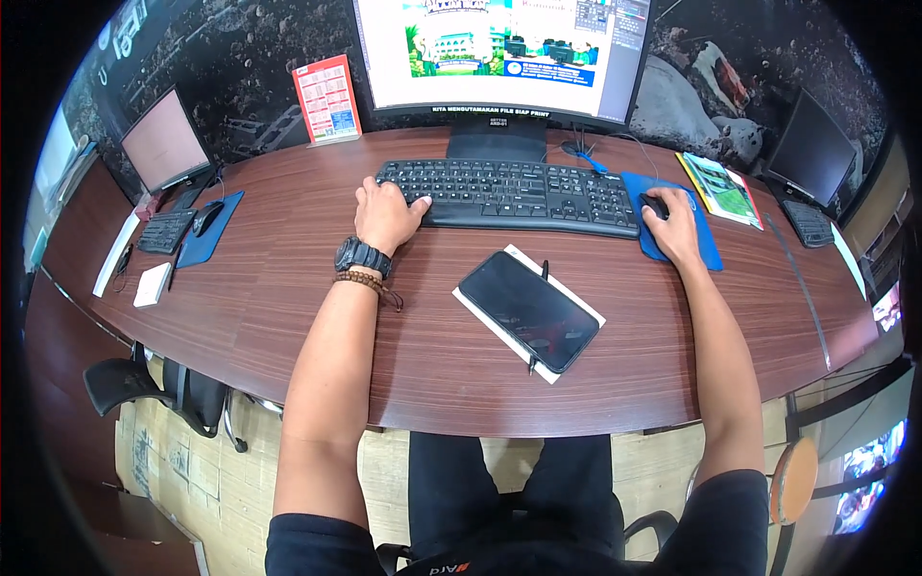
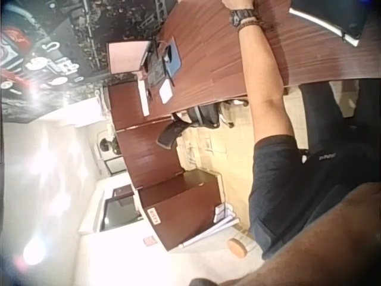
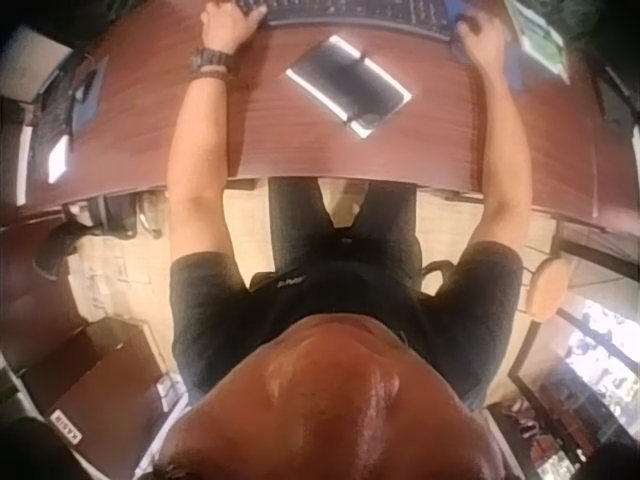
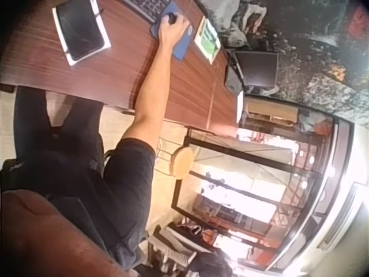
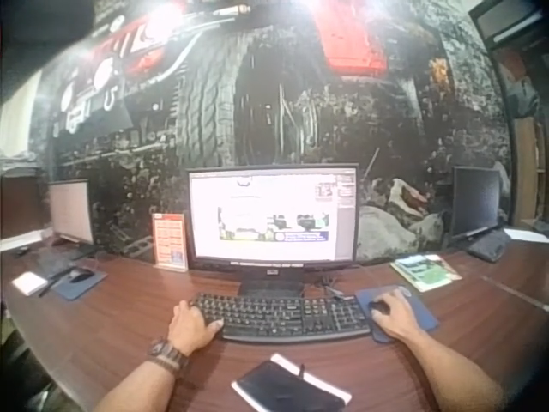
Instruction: The recorder is using a computer to design a poster for a school.
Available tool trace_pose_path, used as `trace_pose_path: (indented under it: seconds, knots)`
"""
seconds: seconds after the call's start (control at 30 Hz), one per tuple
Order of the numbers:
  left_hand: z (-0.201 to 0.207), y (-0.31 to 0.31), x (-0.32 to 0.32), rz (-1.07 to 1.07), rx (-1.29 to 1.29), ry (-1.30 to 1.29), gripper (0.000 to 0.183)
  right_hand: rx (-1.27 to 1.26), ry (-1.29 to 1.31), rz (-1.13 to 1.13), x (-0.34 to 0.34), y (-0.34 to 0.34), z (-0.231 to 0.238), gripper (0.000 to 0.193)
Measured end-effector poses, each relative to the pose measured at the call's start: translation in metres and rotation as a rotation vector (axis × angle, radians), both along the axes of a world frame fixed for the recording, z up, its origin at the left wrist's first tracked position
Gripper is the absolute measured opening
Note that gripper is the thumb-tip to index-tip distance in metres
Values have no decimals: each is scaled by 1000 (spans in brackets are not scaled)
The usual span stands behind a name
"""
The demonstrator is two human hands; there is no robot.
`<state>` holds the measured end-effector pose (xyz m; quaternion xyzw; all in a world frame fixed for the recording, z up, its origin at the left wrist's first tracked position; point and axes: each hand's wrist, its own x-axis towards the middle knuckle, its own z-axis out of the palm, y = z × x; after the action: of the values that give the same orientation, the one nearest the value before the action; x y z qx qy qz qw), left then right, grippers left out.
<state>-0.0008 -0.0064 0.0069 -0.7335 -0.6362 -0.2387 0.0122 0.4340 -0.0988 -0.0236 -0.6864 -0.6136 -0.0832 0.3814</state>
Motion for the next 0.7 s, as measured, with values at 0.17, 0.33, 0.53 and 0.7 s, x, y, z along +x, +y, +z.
trace_pose_path:
  seconds: [0.17, 0.33, 0.53, 0.7]
  knots:
    - [2, -3, 2, 40, -2, -39, 62, -2, 12, -30, -2, 0, 1, 33]
    - [-1, 1, -1, 26, 10, -33, 62, -2, 25, -68, -3, 1, 1, 33]
    - [-2, 1, 0, 20, -1, -33, 61, -7, 20, -102, -3, 0, 3, 34]
    - [-2, 0, 0, 17, 4, -39, 60, -22, 35, -109, -8, -3, 7, 33]
